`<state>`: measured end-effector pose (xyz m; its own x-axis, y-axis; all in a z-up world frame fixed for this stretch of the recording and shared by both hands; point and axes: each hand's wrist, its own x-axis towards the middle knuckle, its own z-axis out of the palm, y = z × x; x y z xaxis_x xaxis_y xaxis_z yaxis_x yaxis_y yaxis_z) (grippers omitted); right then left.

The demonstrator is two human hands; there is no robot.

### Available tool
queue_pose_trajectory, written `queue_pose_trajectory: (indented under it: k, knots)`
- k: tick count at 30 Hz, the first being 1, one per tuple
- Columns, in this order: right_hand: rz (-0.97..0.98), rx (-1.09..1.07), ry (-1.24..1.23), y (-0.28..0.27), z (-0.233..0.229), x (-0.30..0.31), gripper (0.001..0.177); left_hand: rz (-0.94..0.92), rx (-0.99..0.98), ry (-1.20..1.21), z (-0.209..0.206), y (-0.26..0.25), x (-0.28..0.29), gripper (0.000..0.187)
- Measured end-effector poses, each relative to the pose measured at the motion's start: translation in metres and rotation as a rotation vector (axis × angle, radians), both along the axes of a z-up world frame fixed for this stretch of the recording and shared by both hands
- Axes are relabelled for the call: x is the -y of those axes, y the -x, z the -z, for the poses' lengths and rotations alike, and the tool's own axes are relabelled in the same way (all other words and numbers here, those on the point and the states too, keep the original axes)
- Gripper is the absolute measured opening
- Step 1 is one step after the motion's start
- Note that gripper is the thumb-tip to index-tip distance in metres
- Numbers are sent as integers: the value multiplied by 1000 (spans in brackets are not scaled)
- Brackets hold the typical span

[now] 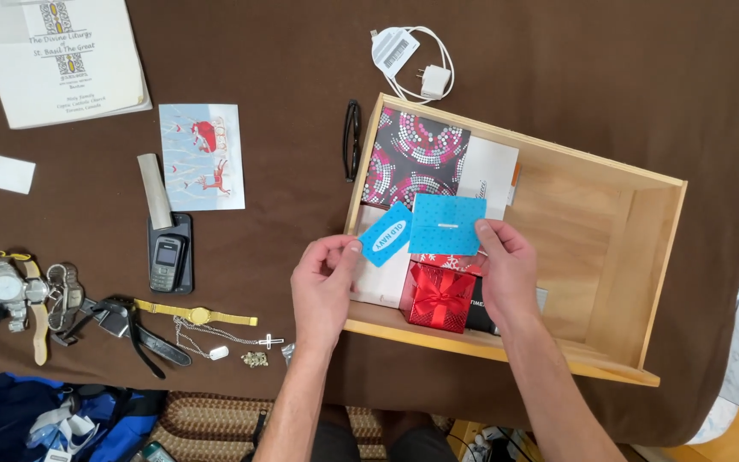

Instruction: The person places several small gift boxes, a Timex watch box, a power bank, cards, and a pair of sunglasses into a wooden drawer. They also handle a necklace and a cable, placing them into the drawer.

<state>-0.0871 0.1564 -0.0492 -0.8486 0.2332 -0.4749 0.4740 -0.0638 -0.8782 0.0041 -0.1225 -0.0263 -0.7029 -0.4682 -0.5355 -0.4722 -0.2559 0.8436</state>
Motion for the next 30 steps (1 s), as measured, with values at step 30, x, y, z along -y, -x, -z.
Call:
queue_pose_trajectory:
  k: [30]
  knots:
    - [-158, -340, 87, -3, 10, 2, 23, 252, -428, 362, 3, -15, 19, 20]
